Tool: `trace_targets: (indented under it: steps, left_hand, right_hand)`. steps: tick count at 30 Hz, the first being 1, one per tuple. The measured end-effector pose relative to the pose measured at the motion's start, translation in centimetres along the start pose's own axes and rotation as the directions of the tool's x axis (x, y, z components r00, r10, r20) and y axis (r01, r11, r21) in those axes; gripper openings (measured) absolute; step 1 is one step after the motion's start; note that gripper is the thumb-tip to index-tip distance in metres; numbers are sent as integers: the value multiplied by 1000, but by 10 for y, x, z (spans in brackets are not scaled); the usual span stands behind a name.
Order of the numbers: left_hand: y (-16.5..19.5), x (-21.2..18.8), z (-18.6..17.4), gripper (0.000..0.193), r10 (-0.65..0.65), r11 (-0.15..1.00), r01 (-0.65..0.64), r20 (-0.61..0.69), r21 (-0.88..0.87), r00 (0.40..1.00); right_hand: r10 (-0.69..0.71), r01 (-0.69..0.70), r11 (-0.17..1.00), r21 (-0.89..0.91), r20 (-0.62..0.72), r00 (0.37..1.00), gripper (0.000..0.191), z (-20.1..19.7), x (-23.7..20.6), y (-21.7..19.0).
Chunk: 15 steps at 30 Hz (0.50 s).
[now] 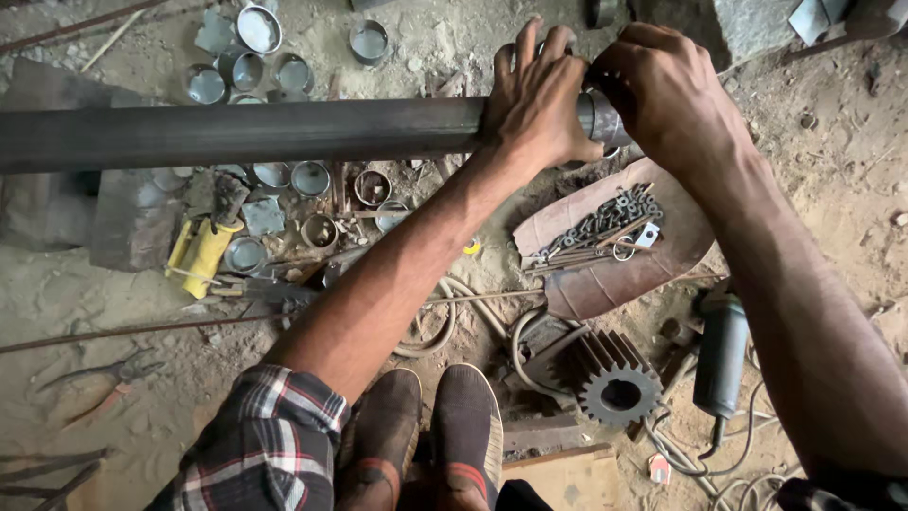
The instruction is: The person places multiple small metal rings onto a long metal pipe one by one. The person slides the rings along the pipe and arranges them in a row.
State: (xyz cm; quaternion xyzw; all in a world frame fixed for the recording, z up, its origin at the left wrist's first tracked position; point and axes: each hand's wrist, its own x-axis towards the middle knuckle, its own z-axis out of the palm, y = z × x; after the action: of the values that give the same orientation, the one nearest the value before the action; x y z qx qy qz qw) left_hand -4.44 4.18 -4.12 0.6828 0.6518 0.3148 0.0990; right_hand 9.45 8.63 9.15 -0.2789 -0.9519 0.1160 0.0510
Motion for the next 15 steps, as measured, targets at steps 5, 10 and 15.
trace_targets:
  steps: [5, 10, 15]
  left_hand:
    - [-1, -6, -3, 96, -12, 1000, 11, 28, 23, 1000]
    - [6, -6, -13, 91, -80, 997, 77, 131, 23, 988]
    - [12, -4, -21, 92, -63, 998, 63, 91, -7, 994]
  right_hand:
    - [-82, 83, 989, -121, 10, 997, 14, 4, 0, -4]
    - [-68, 71, 990, -119, 26, 997, 18, 5, -5, -4]
    - [-67, 66, 974, -215, 7, 998, 21, 3, -15, -8]
